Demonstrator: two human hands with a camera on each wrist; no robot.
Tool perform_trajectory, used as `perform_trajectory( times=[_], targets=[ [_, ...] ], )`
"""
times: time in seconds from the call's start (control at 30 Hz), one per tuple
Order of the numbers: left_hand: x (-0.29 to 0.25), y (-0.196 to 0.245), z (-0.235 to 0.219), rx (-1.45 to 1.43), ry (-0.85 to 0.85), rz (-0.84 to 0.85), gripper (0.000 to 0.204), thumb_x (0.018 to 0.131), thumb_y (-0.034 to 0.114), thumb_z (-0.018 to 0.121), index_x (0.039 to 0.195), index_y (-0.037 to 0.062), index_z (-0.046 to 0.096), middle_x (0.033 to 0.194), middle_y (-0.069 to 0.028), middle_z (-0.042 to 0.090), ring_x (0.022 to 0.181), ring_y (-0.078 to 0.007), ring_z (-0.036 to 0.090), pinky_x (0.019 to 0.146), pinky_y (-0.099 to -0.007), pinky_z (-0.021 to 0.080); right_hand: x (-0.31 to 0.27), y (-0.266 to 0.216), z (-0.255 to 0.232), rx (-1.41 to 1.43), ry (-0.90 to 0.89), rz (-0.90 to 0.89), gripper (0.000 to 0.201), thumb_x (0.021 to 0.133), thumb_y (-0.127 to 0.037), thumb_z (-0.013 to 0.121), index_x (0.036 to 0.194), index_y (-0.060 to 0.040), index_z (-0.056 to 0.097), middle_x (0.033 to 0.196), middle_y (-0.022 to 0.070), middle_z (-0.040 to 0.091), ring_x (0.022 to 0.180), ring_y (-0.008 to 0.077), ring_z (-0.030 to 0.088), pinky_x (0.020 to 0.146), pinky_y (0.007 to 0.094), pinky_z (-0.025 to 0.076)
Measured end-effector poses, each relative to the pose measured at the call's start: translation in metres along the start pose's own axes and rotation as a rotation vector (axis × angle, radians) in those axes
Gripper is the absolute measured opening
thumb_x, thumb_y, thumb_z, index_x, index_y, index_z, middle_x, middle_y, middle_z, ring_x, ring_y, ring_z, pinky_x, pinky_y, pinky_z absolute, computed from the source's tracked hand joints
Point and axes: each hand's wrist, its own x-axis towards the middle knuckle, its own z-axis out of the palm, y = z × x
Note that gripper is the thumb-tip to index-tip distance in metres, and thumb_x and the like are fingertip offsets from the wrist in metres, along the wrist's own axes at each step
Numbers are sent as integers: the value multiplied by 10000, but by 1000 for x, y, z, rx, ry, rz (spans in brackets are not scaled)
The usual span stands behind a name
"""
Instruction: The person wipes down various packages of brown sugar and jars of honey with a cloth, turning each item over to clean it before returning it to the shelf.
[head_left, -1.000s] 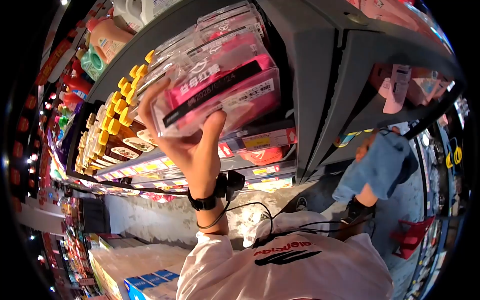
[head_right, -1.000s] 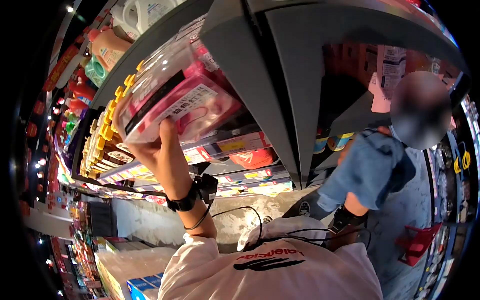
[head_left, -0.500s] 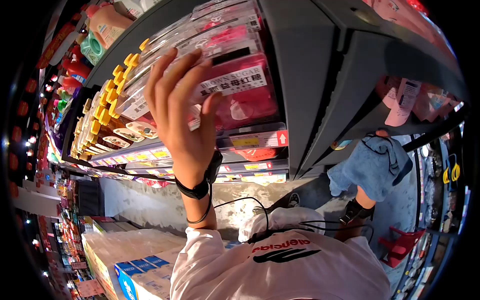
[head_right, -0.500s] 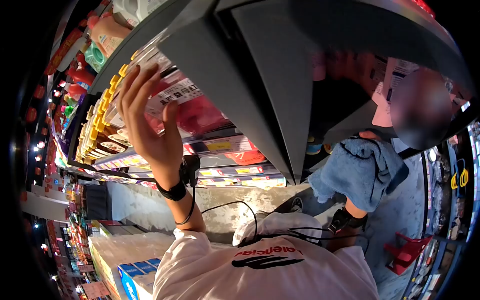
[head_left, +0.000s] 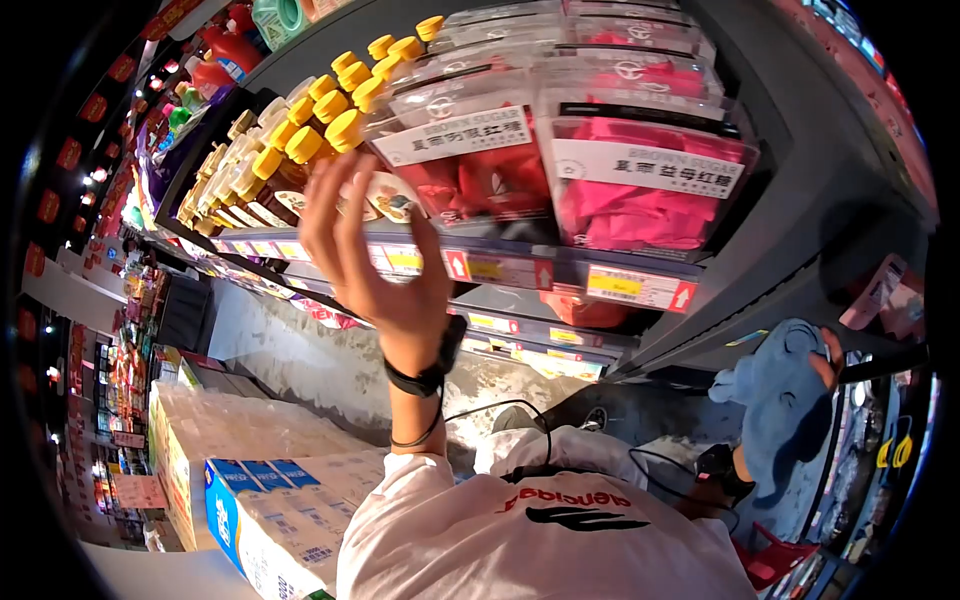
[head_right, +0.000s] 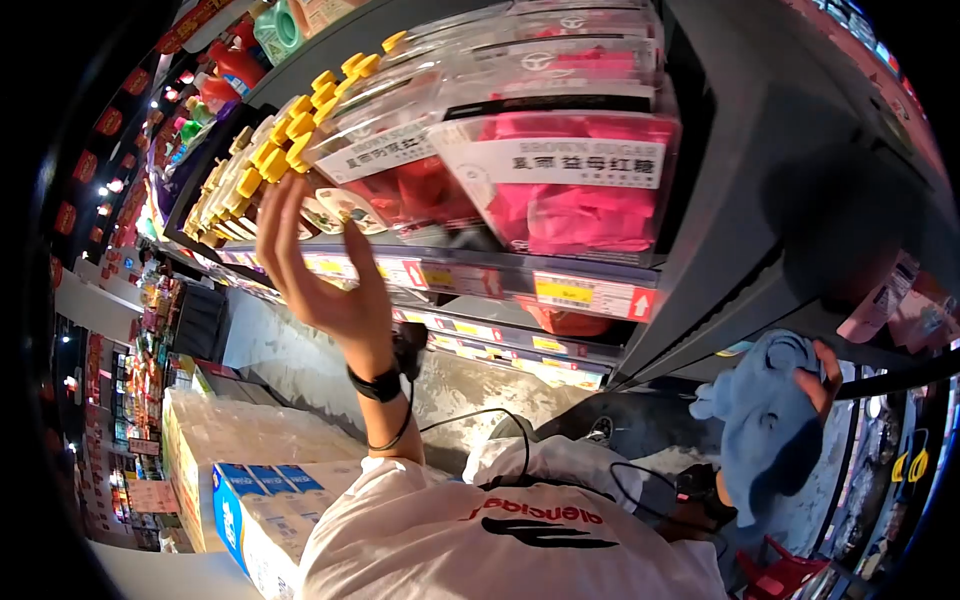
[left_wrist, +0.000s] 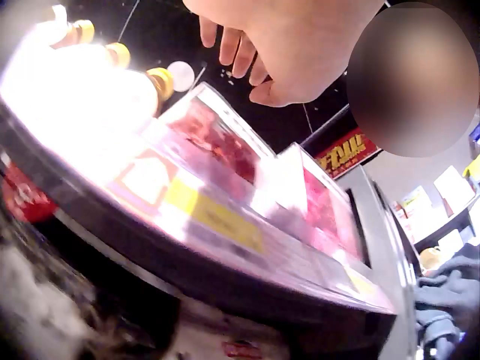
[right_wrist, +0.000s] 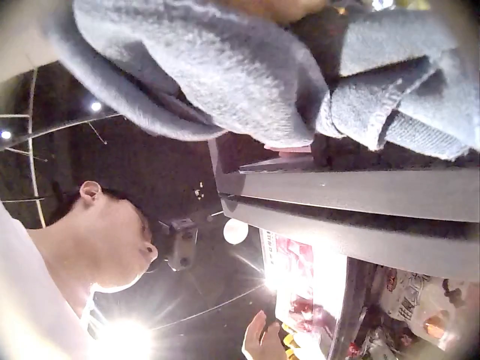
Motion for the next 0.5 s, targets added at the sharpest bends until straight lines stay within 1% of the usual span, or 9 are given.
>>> perform_trajectory(
  times=[0.03, 0.07, 0.13, 0.2, 0.23, 0.27, 0.33, 0.4, 0.5],
  targets=[
    [2, -14, -4, 35, -1, -14, 557, 732, -25, 682, 1277, 16, 576, 1307, -165, 560, 1259, -359, 488, 1073, -469, 364, -4, 3, -1, -4, 0, 3, 150, 884, -174, 509, 981, -59, 495, 1256, 143, 531, 1133, 238, 547, 989, 333, 439],
    [5, -26, -4, 67, 0, -28, 563, 747, -12, 690, 1295, 6, 560, 1306, -164, 563, 1261, -356, 484, 1072, -464, 360, -7, 12, -5, 2, -64, -41, 206, 876, -175, 511, 1043, -55, 504, 1272, 147, 516, 1145, 246, 543, 1008, 339, 426],
    [10, -43, -1, 3, -52, -45, 623, 759, 13, 713, 1346, -9, 509, 1335, -170, 543, 1273, -358, 468, 1072, -459, 354, -15, 19, -6, 1, -118, -96, 270, 867, -177, 513, 1106, -51, 512, 1289, 151, 502, 1156, 254, 539, 1027, 346, 413],
    [11, -53, 4, -28, -121, 0, 714, 765, 8, 721, 1416, -3, 428, 1383, -188, 499, 1278, -377, 455, 1073, -444, 355, -28, 17, -7, -5, -112, 291, 336, 854, -142, 528, 1178, -50, 528, 1267, 140, 521, 1152, 230, 547, 1017, 333, 420],
    [9, -57, 9, -123, -127, -26, 722, 768, -5, 714, 1426, 2, 416, 1394, -187, 489, 1256, -373, 471, 1050, -431, 379, -31, 19, -8, 50, -83, 442, 318, 857, -111, 535, 1170, -52, 549, 1227, 106, 558, 1091, 215, 576, 985, 303, 430],
    [8, -61, 14, -219, -133, -52, 731, 772, -18, 706, 1437, 7, 403, 1406, -186, 480, 1234, -370, 488, 1027, -417, 403, -37, 16, -7, 57, -71, 426, 303, 863, -117, 538, 1158, -52, 558, 1196, 106, 565, 1068, 221, 580, 966, 309, 437],
    [15, -61, 14, -387, -172, -134, 766, 794, -39, 702, 1476, 30, 359, 1330, -169, 543, 1172, -326, 552, 1010, -390, 437, -48, 6, -3, -15, -58, 337, 274, 874, -129, 543, 1135, -53, 577, 1134, 105, 577, 1022, 232, 588, 929, 321, 451],
    [22, -56, 13, -424, -173, -157, 773, 776, -55, 706, 1469, 49, 381, 1262, -169, 547, 1108, -315, 552, 923, -376, 468, -61, -9, 3, -151, -62, 241, 248, 886, -142, 549, 1112, -54, 596, 1072, 104, 590, 976, 243, 596, 893, 332, 466],
    [18, -61, 13, -509, -141, -173, 741, 766, -46, 718, 1439, 66, 431, 1212, -175, 518, 1023, -323, 549, 890, -384, 458, -72, -35, 11, -442, -115, 71, 215, 903, -161, 557, 1078, -55, 624, 979, 102, 608, 907, 260, 608, 837, 350, 487]
  ],
)
